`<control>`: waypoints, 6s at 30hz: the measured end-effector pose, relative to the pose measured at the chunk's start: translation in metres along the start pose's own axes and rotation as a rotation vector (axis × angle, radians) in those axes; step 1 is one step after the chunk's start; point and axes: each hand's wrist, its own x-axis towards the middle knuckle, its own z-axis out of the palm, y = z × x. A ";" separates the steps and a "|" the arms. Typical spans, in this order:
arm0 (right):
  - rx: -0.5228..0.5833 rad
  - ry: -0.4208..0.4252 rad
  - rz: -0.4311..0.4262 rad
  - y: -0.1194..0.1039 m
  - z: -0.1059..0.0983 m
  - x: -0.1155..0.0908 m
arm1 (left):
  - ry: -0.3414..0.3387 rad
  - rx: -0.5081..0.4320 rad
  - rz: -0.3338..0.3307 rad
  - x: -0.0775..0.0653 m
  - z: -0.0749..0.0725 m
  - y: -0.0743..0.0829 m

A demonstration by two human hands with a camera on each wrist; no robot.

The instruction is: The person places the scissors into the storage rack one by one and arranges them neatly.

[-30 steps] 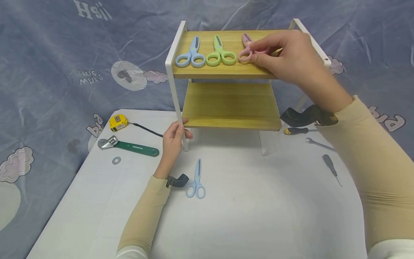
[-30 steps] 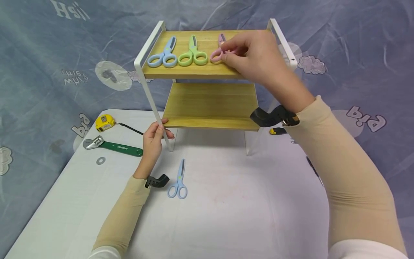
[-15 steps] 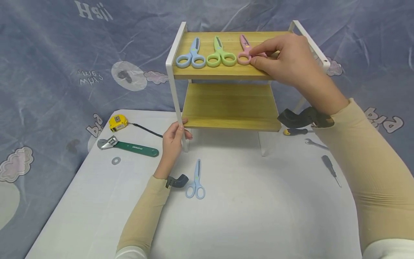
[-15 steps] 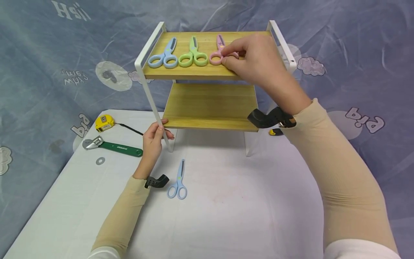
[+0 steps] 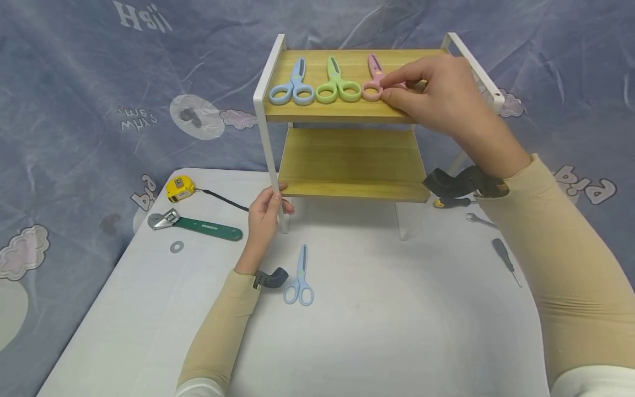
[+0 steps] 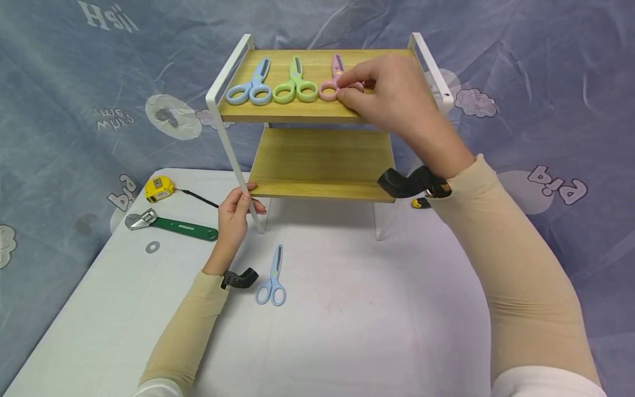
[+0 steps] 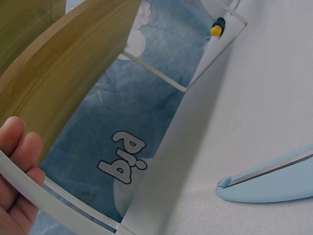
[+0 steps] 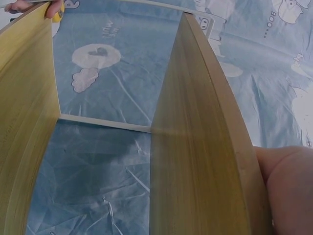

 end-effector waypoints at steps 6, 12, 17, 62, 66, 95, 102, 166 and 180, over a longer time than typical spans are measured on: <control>-0.003 0.017 -0.031 0.001 0.001 0.001 | 0.001 0.006 -0.006 0.000 0.000 0.000; 0.009 0.022 -0.047 0.002 0.001 0.000 | 0.000 -0.002 -0.007 0.000 0.000 0.000; 0.017 0.013 -0.033 0.001 0.001 0.000 | 0.004 -0.004 -0.022 0.000 0.000 -0.001; 0.049 0.146 -0.084 0.002 0.006 -0.007 | -0.007 0.008 -0.004 0.000 0.000 0.001; 0.069 0.173 -0.100 0.002 0.006 -0.006 | -0.005 0.006 0.005 0.000 0.000 0.001; 0.272 0.672 -0.667 -0.020 0.055 -0.067 | -0.004 0.034 -0.016 0.000 -0.001 0.002; 0.251 0.500 -0.754 -0.016 0.088 -0.101 | -0.003 0.052 0.003 0.000 0.000 0.003; 0.242 -0.331 -0.300 -0.020 0.274 -0.227 | -0.018 0.013 0.002 0.001 0.000 0.000; 0.182 -0.319 -0.274 -0.023 0.273 -0.228 | -0.009 0.028 -0.016 0.000 -0.001 0.000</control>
